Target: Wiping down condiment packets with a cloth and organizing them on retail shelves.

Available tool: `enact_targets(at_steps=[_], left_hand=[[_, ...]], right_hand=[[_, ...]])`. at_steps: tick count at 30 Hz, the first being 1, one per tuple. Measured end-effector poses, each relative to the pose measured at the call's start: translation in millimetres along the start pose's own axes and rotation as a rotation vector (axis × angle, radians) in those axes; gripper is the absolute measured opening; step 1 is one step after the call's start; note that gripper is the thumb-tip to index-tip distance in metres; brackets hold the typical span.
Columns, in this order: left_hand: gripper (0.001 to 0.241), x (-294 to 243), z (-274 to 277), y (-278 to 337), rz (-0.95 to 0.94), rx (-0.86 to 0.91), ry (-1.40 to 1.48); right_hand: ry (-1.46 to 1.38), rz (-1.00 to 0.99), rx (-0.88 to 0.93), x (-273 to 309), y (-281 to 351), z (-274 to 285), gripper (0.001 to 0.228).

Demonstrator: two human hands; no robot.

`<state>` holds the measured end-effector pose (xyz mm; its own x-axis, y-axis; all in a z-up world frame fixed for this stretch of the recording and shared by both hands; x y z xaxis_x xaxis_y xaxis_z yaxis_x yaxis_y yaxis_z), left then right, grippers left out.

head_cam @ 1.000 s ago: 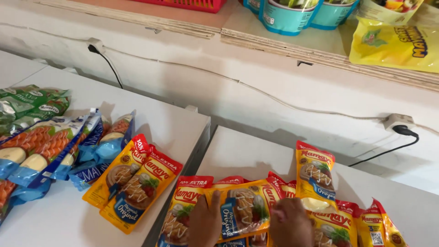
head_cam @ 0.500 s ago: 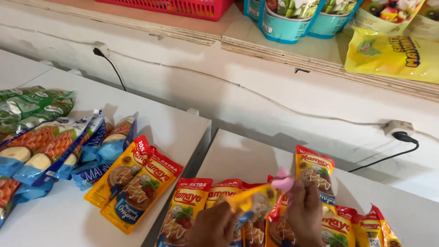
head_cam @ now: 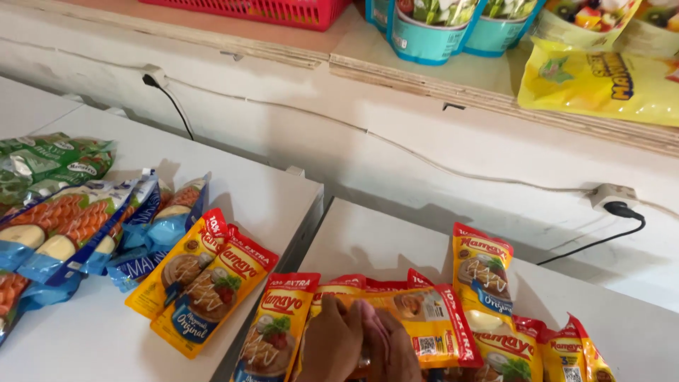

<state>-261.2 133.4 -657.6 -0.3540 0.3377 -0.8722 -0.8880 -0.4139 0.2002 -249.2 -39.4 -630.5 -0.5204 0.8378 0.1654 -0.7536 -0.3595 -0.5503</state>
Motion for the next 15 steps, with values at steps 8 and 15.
enact_targets(at_steps=[8, 15], left_hand=[[0.041, 32, -17, -9, 0.073, 0.100, -0.127], [0.038, 61, -49, -28, -0.091, 0.203, -0.153]], right_hand=[[0.066, -0.003, 0.021, -44, -10, 19, 0.019], [-0.206, -0.610, 0.260, -63, -5, -9, 0.021]])
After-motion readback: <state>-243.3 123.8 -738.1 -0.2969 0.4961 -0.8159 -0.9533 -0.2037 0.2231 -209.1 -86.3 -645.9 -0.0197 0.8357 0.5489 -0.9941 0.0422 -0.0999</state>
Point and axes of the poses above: each hand's wrist, its own y-axis away from the middle knuckle, its own z-axis out of the back of the hand, x = y × z, the point moved 9 cm from there along -y, towards the middle knuckle, and after that the axes turned 15 degrees about y, right-handed, at the moved point
